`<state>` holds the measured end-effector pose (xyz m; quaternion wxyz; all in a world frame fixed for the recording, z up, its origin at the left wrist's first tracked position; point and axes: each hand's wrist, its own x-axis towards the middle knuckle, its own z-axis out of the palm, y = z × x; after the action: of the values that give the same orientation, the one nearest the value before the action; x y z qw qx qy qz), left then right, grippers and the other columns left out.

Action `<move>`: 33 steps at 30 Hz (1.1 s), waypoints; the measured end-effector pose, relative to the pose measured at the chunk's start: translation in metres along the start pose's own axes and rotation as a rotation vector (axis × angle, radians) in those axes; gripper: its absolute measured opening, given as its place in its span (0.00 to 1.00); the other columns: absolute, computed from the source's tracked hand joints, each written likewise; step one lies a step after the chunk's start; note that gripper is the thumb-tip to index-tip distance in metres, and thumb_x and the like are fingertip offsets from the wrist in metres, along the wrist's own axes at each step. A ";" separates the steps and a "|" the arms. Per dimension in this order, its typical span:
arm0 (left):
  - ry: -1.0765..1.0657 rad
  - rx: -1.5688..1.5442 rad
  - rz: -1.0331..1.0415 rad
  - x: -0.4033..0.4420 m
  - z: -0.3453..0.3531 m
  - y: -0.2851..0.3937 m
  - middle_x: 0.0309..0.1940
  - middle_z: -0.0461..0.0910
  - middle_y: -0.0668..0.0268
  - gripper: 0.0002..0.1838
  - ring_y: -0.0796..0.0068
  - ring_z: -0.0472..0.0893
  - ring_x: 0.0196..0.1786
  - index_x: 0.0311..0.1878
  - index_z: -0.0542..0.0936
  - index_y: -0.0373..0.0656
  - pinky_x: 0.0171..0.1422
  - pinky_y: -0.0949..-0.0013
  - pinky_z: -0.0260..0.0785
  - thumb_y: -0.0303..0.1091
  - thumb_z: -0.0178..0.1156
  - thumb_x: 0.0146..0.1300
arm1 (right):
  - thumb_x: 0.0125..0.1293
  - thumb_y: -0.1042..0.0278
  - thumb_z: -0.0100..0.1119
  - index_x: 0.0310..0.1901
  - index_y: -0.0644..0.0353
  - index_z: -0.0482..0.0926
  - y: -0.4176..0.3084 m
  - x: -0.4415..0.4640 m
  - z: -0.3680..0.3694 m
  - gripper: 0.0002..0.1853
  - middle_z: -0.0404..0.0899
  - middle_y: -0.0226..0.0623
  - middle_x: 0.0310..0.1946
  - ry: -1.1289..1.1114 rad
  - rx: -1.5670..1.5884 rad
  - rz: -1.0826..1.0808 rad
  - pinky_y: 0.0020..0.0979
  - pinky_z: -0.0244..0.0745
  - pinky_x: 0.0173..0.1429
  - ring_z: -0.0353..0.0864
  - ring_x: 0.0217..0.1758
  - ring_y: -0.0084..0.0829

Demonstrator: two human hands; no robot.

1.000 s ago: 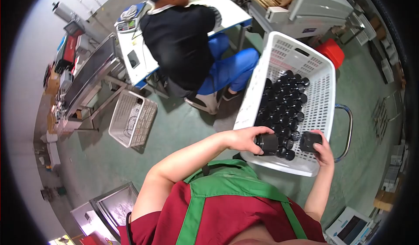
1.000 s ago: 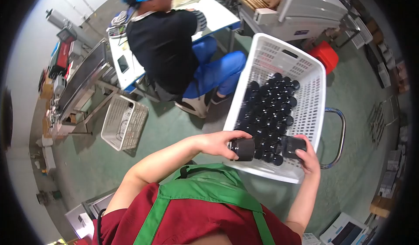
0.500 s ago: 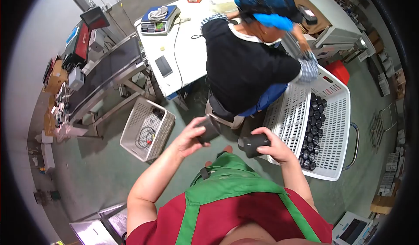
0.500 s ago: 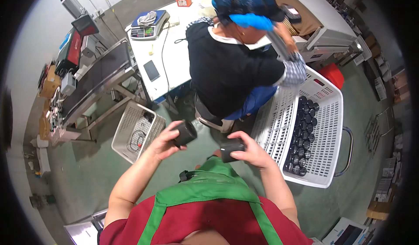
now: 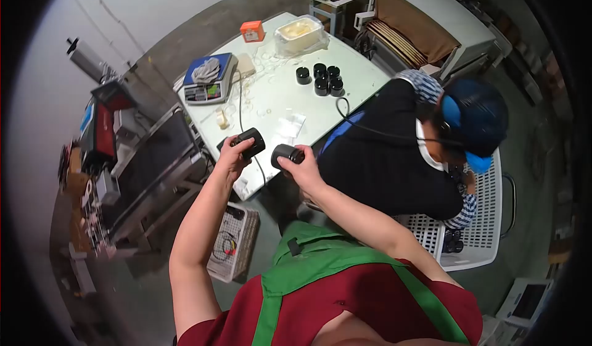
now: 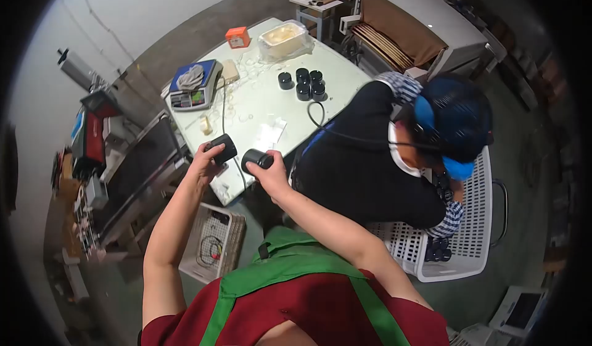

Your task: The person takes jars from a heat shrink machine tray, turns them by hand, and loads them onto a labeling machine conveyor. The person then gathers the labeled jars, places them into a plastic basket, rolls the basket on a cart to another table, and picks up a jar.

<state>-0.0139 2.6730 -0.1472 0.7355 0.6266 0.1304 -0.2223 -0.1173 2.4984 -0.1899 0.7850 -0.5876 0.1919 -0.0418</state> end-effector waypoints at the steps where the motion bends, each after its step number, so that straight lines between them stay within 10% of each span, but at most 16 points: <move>1: 0.018 0.019 -0.012 0.032 0.000 -0.003 0.47 0.76 0.65 0.29 0.69 0.77 0.47 0.54 0.70 0.45 0.45 0.58 0.64 0.34 0.72 0.50 | 0.52 0.64 0.73 0.58 0.63 0.63 0.005 0.026 0.003 0.36 0.73 0.42 0.45 0.062 -0.030 -0.013 0.28 0.77 0.39 0.77 0.39 0.28; 4: -0.041 0.198 0.007 0.133 0.003 -0.004 0.33 0.81 0.68 0.23 0.72 0.79 0.39 0.46 0.76 0.43 0.42 0.61 0.65 0.35 0.74 0.48 | 0.49 0.63 0.73 0.58 0.62 0.62 0.000 0.096 0.014 0.38 0.71 0.47 0.49 0.292 -0.041 0.030 0.32 0.78 0.39 0.77 0.44 0.34; 9: -0.060 0.245 -0.028 0.248 0.040 -0.007 0.48 0.72 0.57 0.34 0.60 0.80 0.46 0.54 0.60 0.43 0.45 0.48 0.75 0.33 0.73 0.51 | 0.47 0.59 0.73 0.58 0.60 0.64 0.036 0.239 -0.008 0.38 0.69 0.54 0.52 0.555 -0.656 0.029 0.43 0.67 0.63 0.71 0.56 0.50; 15: -0.005 0.793 0.251 0.369 0.072 -0.058 0.40 0.77 0.55 0.34 0.62 0.81 0.40 0.48 0.68 0.37 0.39 0.62 0.78 0.32 0.77 0.39 | 0.47 0.60 0.72 0.59 0.58 0.65 0.060 0.333 -0.029 0.37 0.70 0.51 0.53 0.509 -1.113 0.165 0.47 0.73 0.58 0.72 0.57 0.53; 20: 0.002 1.115 0.353 0.402 0.101 -0.074 0.50 0.73 0.49 0.41 0.49 0.75 0.54 0.57 0.68 0.38 0.61 0.57 0.69 0.33 0.76 0.35 | 0.47 0.64 0.72 0.58 0.56 0.66 0.075 0.367 -0.025 0.36 0.68 0.48 0.55 0.433 -1.204 0.198 0.44 0.69 0.63 0.68 0.60 0.50; 33: -0.123 1.348 0.521 0.438 0.127 -0.077 0.53 0.70 0.45 0.42 0.42 0.70 0.56 0.64 0.65 0.37 0.62 0.52 0.66 0.29 0.73 0.42 | 0.52 0.75 0.66 0.69 0.57 0.53 0.081 0.412 -0.016 0.44 0.56 0.57 0.66 0.461 -0.843 0.165 0.43 0.61 0.72 0.57 0.70 0.56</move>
<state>0.3172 2.4680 -0.3974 0.2245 0.9409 -0.2301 -0.1066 0.2445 2.3891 -0.3739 0.4165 -0.8126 0.4069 -0.0269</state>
